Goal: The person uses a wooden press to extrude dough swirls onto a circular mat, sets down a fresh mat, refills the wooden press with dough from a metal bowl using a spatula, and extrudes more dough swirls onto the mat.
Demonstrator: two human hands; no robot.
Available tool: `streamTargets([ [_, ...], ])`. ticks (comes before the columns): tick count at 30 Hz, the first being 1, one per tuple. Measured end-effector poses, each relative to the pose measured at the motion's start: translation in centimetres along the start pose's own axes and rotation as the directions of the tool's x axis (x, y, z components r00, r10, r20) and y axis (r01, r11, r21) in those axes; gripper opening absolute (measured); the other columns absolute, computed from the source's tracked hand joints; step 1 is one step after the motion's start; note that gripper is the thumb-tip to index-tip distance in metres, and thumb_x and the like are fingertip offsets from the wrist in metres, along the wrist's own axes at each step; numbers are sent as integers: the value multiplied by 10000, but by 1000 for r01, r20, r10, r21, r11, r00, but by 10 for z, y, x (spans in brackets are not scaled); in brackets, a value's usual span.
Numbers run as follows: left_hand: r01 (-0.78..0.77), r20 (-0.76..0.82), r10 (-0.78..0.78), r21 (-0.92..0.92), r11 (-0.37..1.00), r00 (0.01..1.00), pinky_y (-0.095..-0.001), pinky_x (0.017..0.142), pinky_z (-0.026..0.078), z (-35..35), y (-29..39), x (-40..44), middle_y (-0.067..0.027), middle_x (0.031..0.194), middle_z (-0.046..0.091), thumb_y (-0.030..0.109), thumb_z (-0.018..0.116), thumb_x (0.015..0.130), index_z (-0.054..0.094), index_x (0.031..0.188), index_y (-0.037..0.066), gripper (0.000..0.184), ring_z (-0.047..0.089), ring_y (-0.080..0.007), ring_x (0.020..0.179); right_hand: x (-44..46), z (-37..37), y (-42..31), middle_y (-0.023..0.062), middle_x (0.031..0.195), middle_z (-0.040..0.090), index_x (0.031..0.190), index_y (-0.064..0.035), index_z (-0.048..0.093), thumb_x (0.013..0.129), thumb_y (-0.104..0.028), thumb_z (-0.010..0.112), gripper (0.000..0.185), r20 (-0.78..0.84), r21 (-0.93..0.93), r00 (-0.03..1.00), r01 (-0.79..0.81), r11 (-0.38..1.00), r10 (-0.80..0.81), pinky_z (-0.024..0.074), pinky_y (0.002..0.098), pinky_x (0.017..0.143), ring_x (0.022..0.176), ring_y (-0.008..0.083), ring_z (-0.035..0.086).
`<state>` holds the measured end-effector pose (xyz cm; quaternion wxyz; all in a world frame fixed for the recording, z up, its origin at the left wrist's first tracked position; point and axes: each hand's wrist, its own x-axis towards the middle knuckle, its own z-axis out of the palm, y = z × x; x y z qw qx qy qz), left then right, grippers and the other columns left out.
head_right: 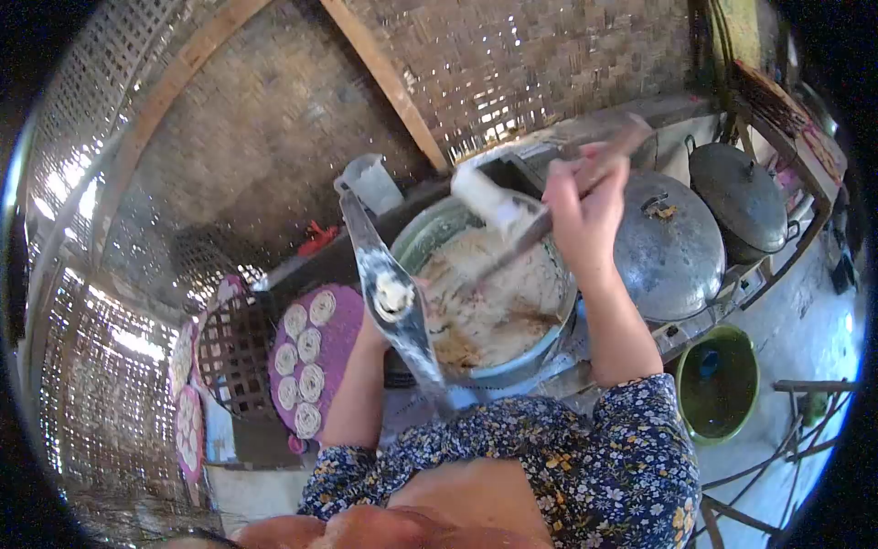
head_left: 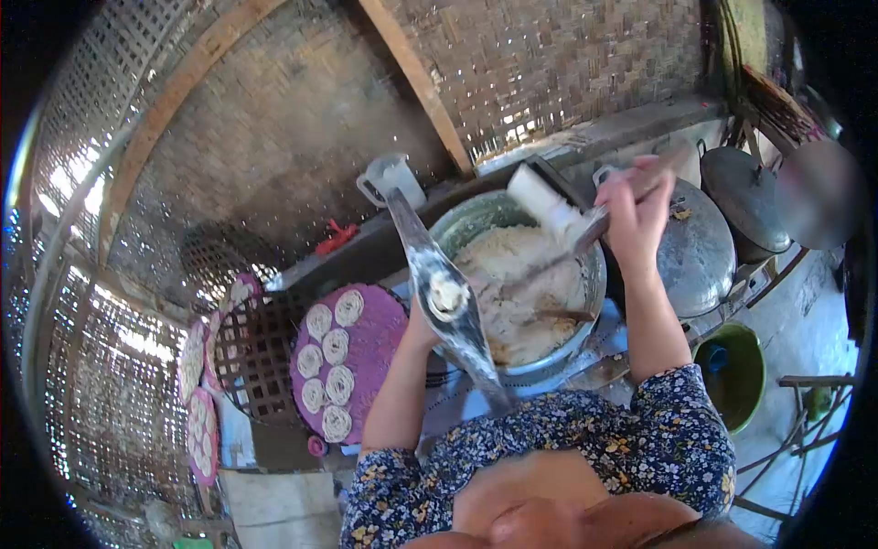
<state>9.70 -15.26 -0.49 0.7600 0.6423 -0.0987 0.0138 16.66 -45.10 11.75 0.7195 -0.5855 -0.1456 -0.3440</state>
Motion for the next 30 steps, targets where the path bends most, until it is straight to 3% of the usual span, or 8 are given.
streamTargets([
  [4,-264,8,270,245,933,963,-426,899,408,17,26,2,-137,1230,465,180,682,725,496,1184,64,509,446,-267,1135,-32,27,6,121,826,556,1022,-94,322,841,-39,478,245,-130,514,991,56,856,14,444,341,752,762,243,571],
  [7,-566,-125,553,-127,815,824,-510,968,336,62,81,-9,-140,1360,327,283,683,731,463,1225,158,555,307,-381,1249,-71,40,12,113,937,545,1034,-130,321,873,-46,458,227,212,730,962,-273,627,172,416,406,853,925,281,543],
  [10,-692,-143,678,-91,716,721,-553,961,338,39,80,-23,-114,1224,411,267,664,751,520,1111,192,395,380,-409,1180,-92,46,9,118,1013,544,1033,-115,399,879,-145,506,190,515,706,795,-605,368,320,391,413,913,1096,283,473],
  [11,-709,-133,699,-48,704,703,-549,958,343,32,83,-31,-97,1161,437,271,658,757,523,1100,184,379,398,-400,1167,-95,40,21,135,1031,543,1032,-96,426,872,-172,515,198,633,424,726,-615,665,268,399,404,903,1096,273,477],
  [13,-734,-146,746,133,666,650,-548,953,342,16,94,-51,-77,1083,436,285,639,773,508,1103,176,372,412,-396,1151,-100,16,64,168,1067,540,1030,-58,481,857,-226,533,247,813,-208,501,-226,952,297,414,387,884,1097,254,485],
  [15,-732,-150,788,300,612,597,-547,936,350,8,107,-75,-78,1126,413,358,623,784,471,1153,171,441,430,-394,1124,-106,0,89,193,1042,576,1049,-8,521,804,-248,561,345,861,-497,219,557,666,459,462,373,802,989,272,567],
  [18,-655,-169,778,449,607,605,-533,919,366,2,123,-106,-86,1122,391,429,624,770,460,1177,142,524,440,-389,1103,-122,-7,112,166,915,628,1066,-7,543,754,-210,564,373,622,-620,106,671,406,776,490,395,708,847,312,616],
  [30,-445,-408,704,565,695,581,-442,690,547,-19,144,-214,-123,973,401,425,772,604,481,1088,30,689,570,-389,826,-87,8,92,166,843,624,932,-67,599,696,-171,580,259,660,-583,-31,610,537,751,469,438,689,816,337,598],
])
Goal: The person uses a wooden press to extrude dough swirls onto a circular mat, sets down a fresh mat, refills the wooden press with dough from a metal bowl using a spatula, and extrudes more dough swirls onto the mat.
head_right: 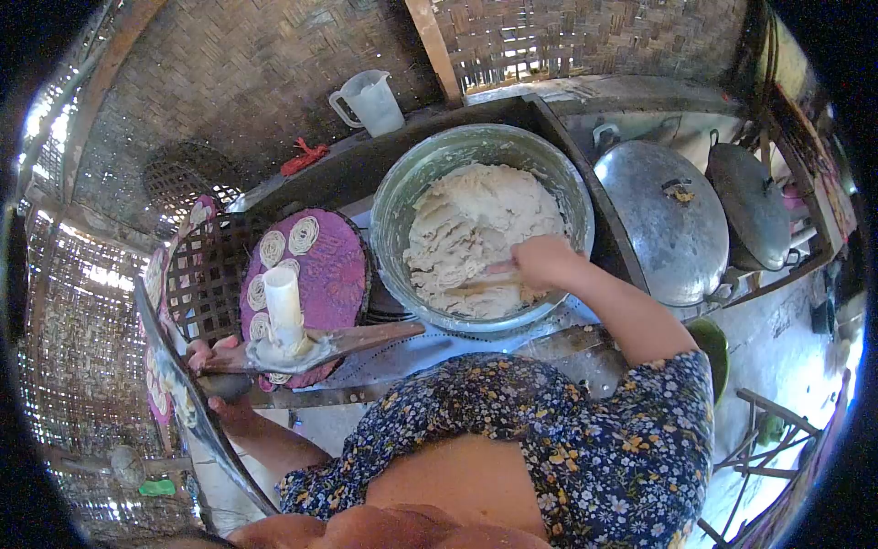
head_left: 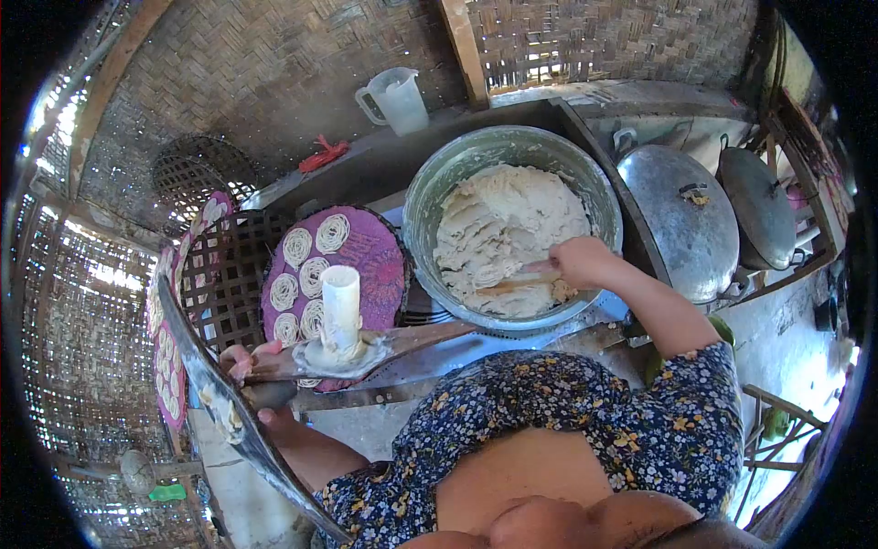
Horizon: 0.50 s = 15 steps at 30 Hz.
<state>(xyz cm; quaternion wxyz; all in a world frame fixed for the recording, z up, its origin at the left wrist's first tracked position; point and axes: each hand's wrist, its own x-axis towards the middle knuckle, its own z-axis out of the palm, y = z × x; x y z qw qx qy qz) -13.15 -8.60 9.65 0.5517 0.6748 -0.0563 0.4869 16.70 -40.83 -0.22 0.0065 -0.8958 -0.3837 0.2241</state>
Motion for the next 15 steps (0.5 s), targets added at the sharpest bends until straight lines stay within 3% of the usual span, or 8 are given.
streamTargets([
  [3,80,97,-98,169,982,990,-453,770,482,-21,3,-12,-89,1060,357,556,692,634,486,1099,89,691,521,-360,947,32,31,-19,166,863,623,948,-82,609,673,-211,592,304,129,-49,992,10,999,-3,474,426,707,837,337,595],
  [5,45,102,-63,163,986,993,-428,714,511,-13,6,-10,-90,1038,370,542,708,623,514,1072,87,668,552,-355,892,55,67,-33,166,862,626,937,-85,623,659,-238,608,318,110,16,994,27,1000,-28,477,416,716,836,329,598],
  [9,-20,136,-6,188,982,991,-413,682,527,-9,9,-9,-111,1008,380,537,694,645,513,1077,76,657,573,-358,837,48,56,-45,159,851,631,901,-100,644,636,-262,623,311,119,148,993,-39,988,21,482,400,714,822,321,603],
  [10,-19,130,-5,188,982,992,-415,682,528,-7,9,-10,-114,1002,381,530,692,652,513,1080,76,650,573,-357,840,30,37,-37,196,844,625,871,8,641,848,-554,368,625,94,142,986,121,982,-135,466,441,721,812,337,607],
  [13,-16,164,-19,211,977,986,-420,676,531,-15,6,-7,-128,1004,394,524,685,664,507,1091,57,657,573,-342,827,4,-8,-36,190,844,628,851,13,645,850,-512,402,579,202,240,979,-39,970,-11,473,427,722,809,334,609],
  [15,-14,168,-25,229,973,985,-417,669,530,-9,5,-6,-128,1010,400,502,706,652,519,1078,49,650,573,-342,835,29,23,-28,184,839,630,841,12,648,850,-509,409,572,147,46,989,17,999,-24,478,417,722,806,330,610],
])
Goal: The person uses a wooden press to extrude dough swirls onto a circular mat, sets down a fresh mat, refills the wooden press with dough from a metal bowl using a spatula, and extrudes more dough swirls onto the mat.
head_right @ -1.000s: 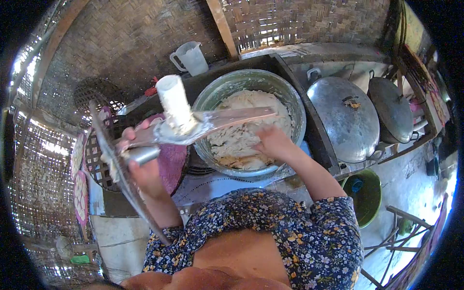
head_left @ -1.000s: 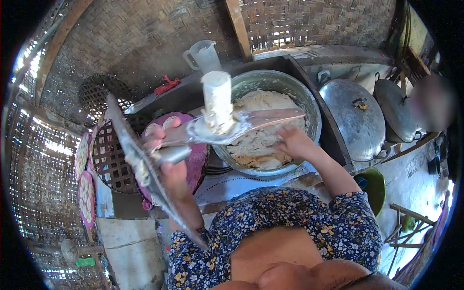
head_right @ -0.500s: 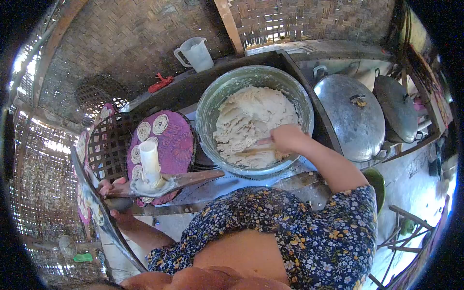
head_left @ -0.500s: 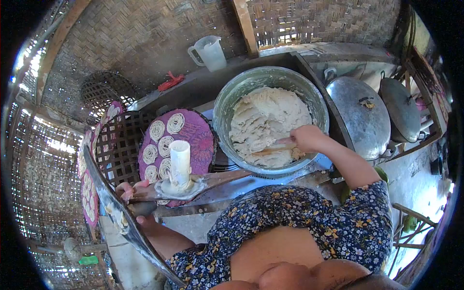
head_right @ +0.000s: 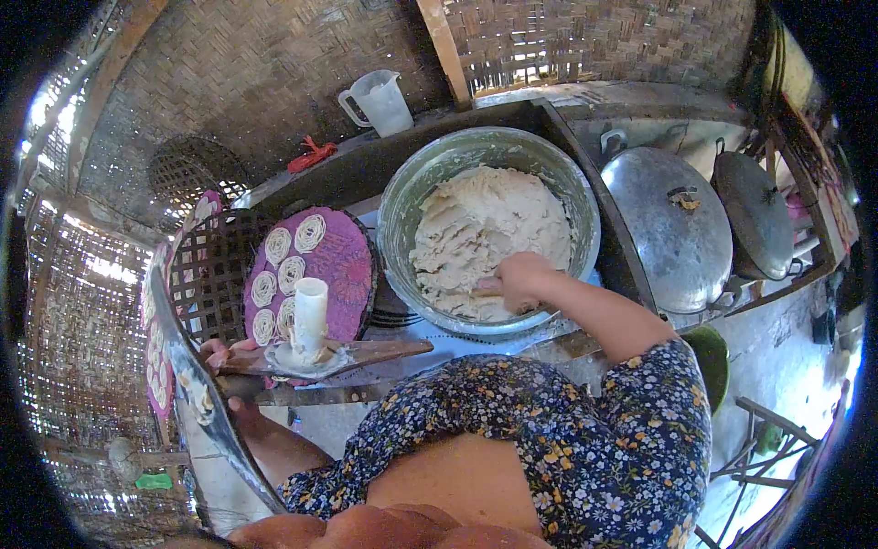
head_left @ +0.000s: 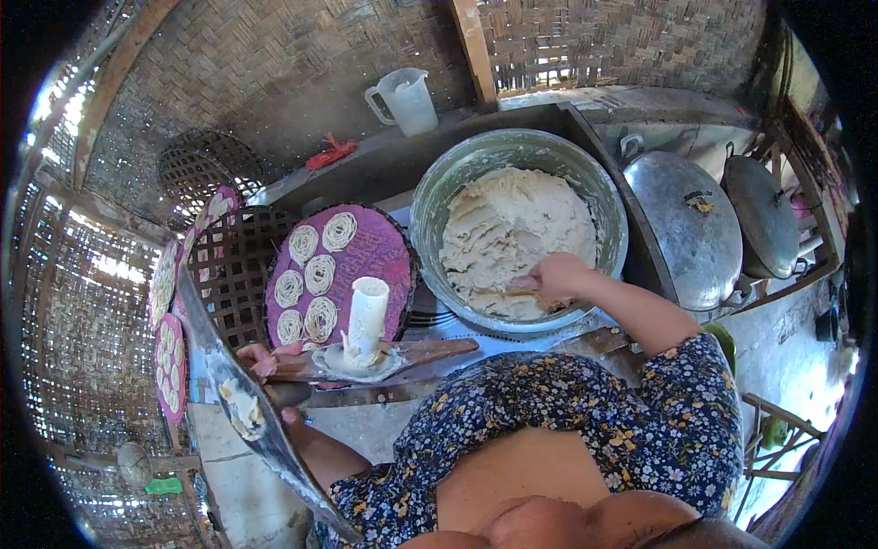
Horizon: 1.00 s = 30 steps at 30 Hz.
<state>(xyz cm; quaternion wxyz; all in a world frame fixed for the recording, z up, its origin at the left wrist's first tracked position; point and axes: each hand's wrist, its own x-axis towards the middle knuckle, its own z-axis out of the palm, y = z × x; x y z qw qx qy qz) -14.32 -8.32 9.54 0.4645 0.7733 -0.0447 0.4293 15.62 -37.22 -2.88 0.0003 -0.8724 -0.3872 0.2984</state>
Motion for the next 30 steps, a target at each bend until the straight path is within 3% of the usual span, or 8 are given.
streamTargets([
  [7,-14,106,8,62,998,994,-354,619,520,41,12,17,-114,956,485,217,760,638,571,1010,44,451,614,-316,830,42,37,-14,184,852,630,842,-19,657,819,-546,449,568,-120,57,992,55,997,-48,481,401,738,809,336,607],
  [10,18,159,-30,75,997,987,-380,652,521,34,-3,17,-97,970,513,127,725,651,536,1071,68,464,604,-274,872,19,20,-8,128,804,641,933,-140,664,684,-330,615,318,-110,120,994,31,992,-18,490,379,657,742,292,617],
  [13,213,159,-196,-101,972,968,-407,684,518,36,-7,23,-101,983,540,144,682,701,523,1086,74,422,598,-258,880,-35,-18,0,192,880,621,976,-135,660,772,-621,466,562,-90,381,996,56,923,-23,457,383,747,804,351,590],
  [18,731,417,-705,-650,209,573,-453,737,511,56,-18,52,-108,1003,585,171,609,785,501,1113,82,356,588,-233,893,-88,-73,39,110,992,643,1125,-105,581,782,-392,624,449,-101,610,972,229,758,-212,437,282,783,870,158,591],
  [20,604,360,-547,-59,795,755,-393,754,497,83,-37,62,-128,940,615,261,645,733,552,1044,66,378,606,-265,874,-94,-84,44,48,938,640,1118,-58,583,756,-347,665,471,-311,629,893,450,634,-325,444,259,739,799,97,543],
  [22,280,410,-460,427,860,787,-355,769,479,109,-44,78,-152,887,633,320,676,677,595,971,46,410,618,-296,854,-101,-99,40,18,921,638,1113,-20,580,741,-309,691,484,-391,645,843,537,544,-368,441,249,737,788,64,515],
  [25,107,522,-333,415,903,785,-399,784,462,142,-44,90,-210,1013,582,398,633,680,612,995,84,445,584,-349,880,-114,-120,30,39,960,648,1111,-28,583,753,-299,682,460,-338,658,848,523,542,-409,435,259,782,841,81,545],
  [30,56,603,-370,474,879,706,-405,829,436,155,-32,101,-223,1060,554,394,596,699,618,1018,98,436,550,-370,940,-135,-165,9,84,821,626,1056,-155,633,730,-336,660,374,-509,-73,707,534,842,-492,451,329,666,733,230,595],
])
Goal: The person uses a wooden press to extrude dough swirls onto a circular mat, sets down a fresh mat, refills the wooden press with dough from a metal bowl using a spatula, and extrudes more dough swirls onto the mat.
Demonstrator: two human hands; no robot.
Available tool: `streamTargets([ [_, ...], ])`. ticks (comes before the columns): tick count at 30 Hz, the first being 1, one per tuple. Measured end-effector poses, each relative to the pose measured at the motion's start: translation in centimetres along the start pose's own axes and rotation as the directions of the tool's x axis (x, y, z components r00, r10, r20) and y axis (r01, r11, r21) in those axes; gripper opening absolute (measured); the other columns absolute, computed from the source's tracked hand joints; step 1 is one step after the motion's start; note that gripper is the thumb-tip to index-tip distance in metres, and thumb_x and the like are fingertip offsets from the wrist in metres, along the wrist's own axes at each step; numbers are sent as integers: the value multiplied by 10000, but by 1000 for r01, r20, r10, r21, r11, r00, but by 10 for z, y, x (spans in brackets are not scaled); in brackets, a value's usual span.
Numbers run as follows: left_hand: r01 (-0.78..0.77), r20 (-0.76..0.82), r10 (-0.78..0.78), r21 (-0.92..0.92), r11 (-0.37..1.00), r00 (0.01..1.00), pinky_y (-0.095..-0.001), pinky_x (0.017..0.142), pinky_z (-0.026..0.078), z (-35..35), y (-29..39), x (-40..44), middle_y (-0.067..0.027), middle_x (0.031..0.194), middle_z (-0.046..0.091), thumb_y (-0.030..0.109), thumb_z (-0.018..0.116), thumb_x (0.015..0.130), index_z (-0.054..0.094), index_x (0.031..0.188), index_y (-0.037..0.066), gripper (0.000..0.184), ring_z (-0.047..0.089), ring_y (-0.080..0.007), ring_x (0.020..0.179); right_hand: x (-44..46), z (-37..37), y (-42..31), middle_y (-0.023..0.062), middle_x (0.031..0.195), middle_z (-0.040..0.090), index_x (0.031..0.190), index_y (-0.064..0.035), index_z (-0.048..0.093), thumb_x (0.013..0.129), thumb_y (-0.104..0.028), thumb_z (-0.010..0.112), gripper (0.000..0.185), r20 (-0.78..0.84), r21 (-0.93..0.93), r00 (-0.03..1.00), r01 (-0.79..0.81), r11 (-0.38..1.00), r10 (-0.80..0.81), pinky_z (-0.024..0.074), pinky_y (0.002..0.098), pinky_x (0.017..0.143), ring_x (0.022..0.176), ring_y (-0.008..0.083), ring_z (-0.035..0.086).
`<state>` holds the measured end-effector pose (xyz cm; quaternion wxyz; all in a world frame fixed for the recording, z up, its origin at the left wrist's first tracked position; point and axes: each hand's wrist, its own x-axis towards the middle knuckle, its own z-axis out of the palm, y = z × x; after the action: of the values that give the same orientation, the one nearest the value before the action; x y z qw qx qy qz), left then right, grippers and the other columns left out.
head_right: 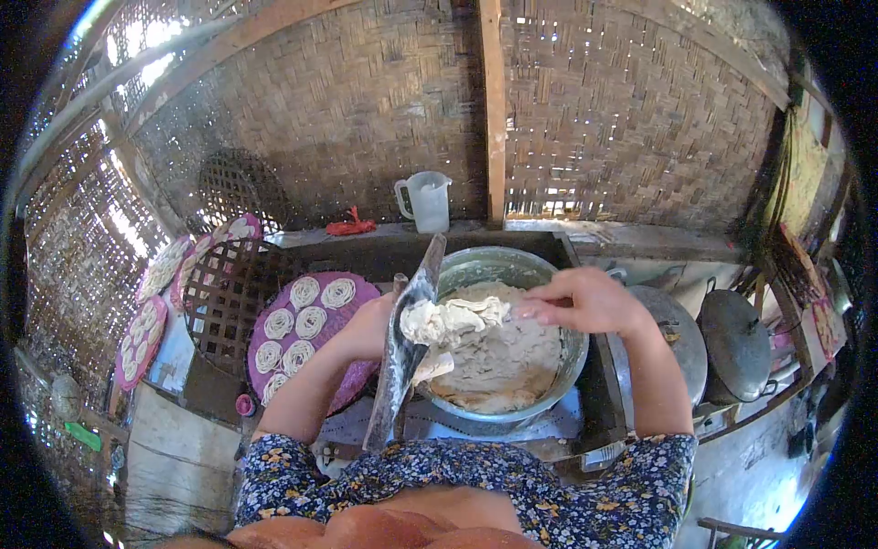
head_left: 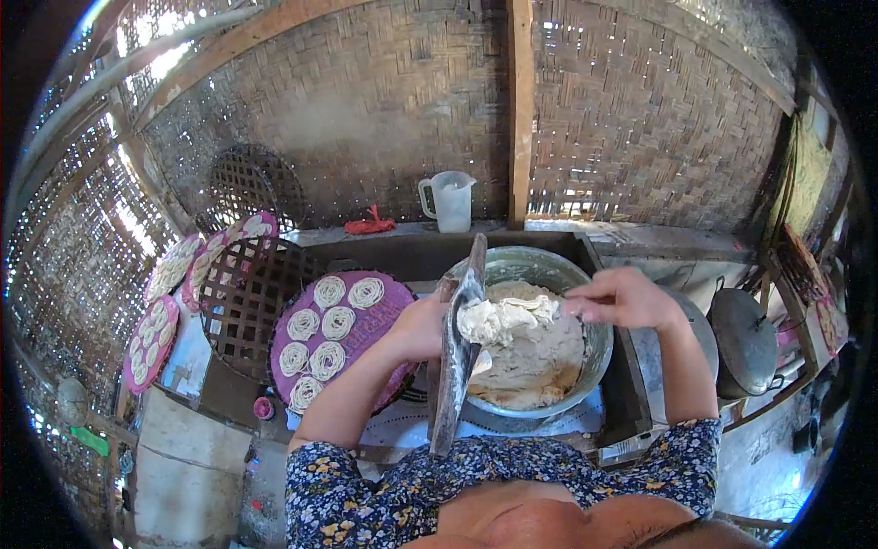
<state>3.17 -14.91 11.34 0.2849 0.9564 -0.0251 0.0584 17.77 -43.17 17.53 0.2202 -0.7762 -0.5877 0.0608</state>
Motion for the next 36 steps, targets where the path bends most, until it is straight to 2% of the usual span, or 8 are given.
streamTargets([
  [2,4,8,-4,44,999,1000,-405,834,433,4,0,5,-223,1062,554,385,594,699,618,1022,100,431,546,-370,949,8,-19,-21,69,806,616,1047,-192,635,717,-337,649,360,-46,-304,998,-54,951,42,453,363,643,739,272,592],
  [5,-50,-54,56,105,993,997,-409,831,435,19,-9,10,-217,1032,572,380,599,693,617,1031,107,436,550,-364,956,25,-12,-45,41,670,533,999,-137,638,692,-288,638,342,-121,-523,969,120,844,-213,417,357,561,649,226,556],
  [9,177,-66,-176,13,984,982,-407,834,436,20,-11,20,-211,1037,581,414,601,691,619,1022,98,458,558,-367,954,43,39,-74,7,655,491,1027,-95,592,691,-190,599,349,-100,-854,915,123,506,-391,401,315,512,588,154,516],
  [12,157,-33,-157,-3,988,987,-394,838,437,16,-20,20,-209,1059,577,457,587,701,615,1032,89,496,556,-361,972,37,48,-77,-13,681,485,1028,-75,561,706,-158,567,332,-179,-852,775,187,490,-606,400,296,498,584,118,492],
  [19,83,-123,-90,-65,994,988,-380,819,449,-1,-45,10,-199,1037,592,450,562,724,599,1062,90,496,572,-347,948,-4,-16,-70,3,548,469,817,-111,632,554,-178,700,279,-543,-655,715,-33,755,-440,403,342,475,496,209,518],
  [21,204,-57,-206,-43,978,977,-383,819,451,-2,-32,15,-194,1028,596,433,575,711,618,1027,94,465,576,-338,940,1,-15,-71,17,588,524,810,-95,639,548,-142,706,274,-505,-678,731,-8,735,-459,410,340,489,527,212,541],
  [31,105,29,-111,150,983,993,-406,840,442,25,-13,28,-206,1029,582,453,580,690,629,1021,131,465,559,-357,953,27,35,-71,-28,596,431,811,-110,574,677,-145,594,139,-260,-769,827,135,625,-499,391,282,503,565,134,508],
  [36,141,72,-154,162,977,985,-386,804,451,24,-39,32,-184,1028,595,457,581,710,565,1110,133,514,573,-331,945,20,33,-63,-7,587,435,818,-113,587,653,-174,637,183,-334,-735,805,103,670,-491,398,309,475,533,159,510],
])
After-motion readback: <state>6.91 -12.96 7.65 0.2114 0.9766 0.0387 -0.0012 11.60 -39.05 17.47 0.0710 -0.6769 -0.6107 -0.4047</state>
